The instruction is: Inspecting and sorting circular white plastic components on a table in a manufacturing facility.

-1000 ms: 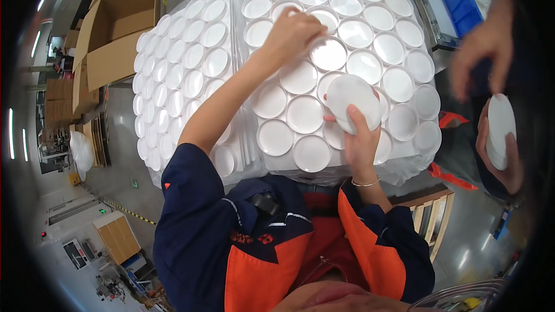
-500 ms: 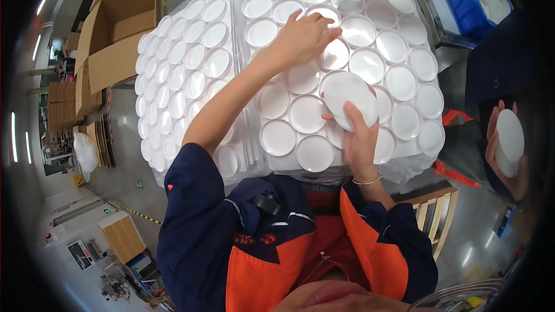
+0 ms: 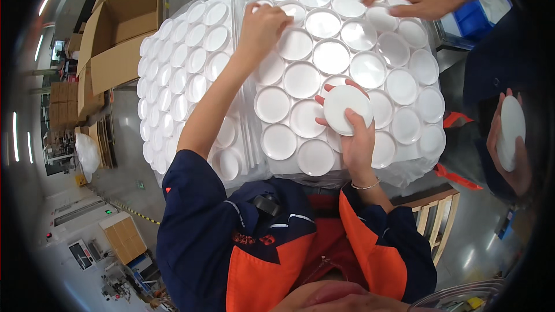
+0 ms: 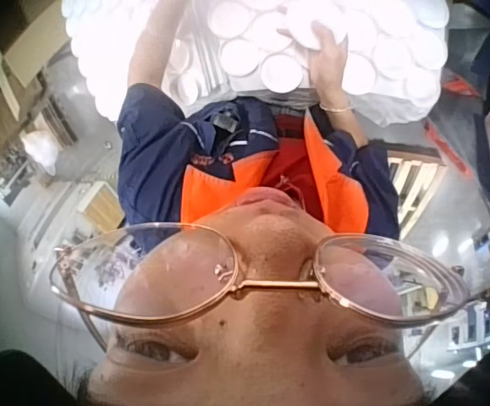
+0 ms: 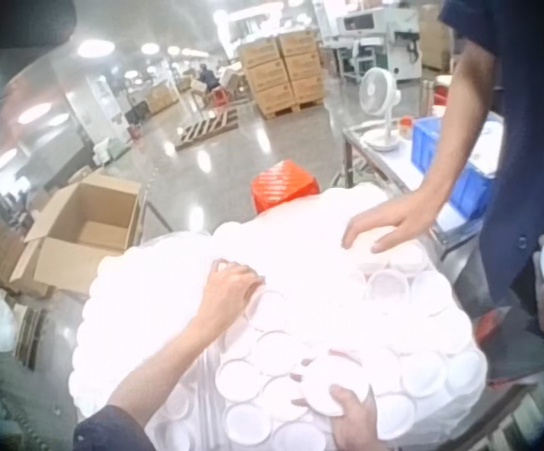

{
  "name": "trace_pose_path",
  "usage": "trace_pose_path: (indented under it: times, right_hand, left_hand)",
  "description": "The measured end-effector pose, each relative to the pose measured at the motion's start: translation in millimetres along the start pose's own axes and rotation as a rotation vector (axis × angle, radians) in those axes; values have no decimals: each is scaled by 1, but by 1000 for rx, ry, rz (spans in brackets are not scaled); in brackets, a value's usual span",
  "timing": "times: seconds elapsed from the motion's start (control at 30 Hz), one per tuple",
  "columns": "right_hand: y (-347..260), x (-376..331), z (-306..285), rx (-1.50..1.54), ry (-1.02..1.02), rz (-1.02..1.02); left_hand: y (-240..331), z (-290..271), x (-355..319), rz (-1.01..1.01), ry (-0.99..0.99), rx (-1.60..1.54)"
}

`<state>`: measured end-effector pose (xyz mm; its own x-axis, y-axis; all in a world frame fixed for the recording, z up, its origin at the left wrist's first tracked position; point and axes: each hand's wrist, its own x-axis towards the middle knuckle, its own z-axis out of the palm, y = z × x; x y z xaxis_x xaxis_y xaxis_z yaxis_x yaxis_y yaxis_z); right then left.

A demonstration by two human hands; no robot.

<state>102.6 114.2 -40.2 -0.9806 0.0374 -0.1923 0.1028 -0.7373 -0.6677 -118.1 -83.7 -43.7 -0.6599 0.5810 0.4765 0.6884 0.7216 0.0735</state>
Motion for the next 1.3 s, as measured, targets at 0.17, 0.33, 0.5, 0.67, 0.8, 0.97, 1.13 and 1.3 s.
trace_pose_path:
  times: [0.17, 0.33, 0.5, 0.67, 0.8, 0.97, 1.13, 1.3]
  right_hand:
    - [0, -2, 1, -103, 26, -26]
    - [4, 1, 2, -164, 137, -42]
    - [7, 3, 6, -136, 166, -53]
    - [10, 1, 9, -51, 74, -16]
    - [9, 0, 8, -45, 10, -12]
    - [10, -1, 7, -68, 39, 10]
    - [10, 2, 5, -89, 29, 18]
    - [12, 3, 10, -47, 25, 33]
  left_hand:
    - [8, 20, -16, -83, -136, -41]
    - [19, 8, 8, -165, -278, -25]
    - [83, -37, -16, -148, -257, -753]
    - [91, -64, -35, -378, -115, -748]
    - [-11, -56, -3, -248, 414, -211]
    - [-56, -9, -20, -176, -49, 85]
    - [-50, 13, -34, -217, -100, 61]
    - [-37, -13, -8, -233, -230, 37]
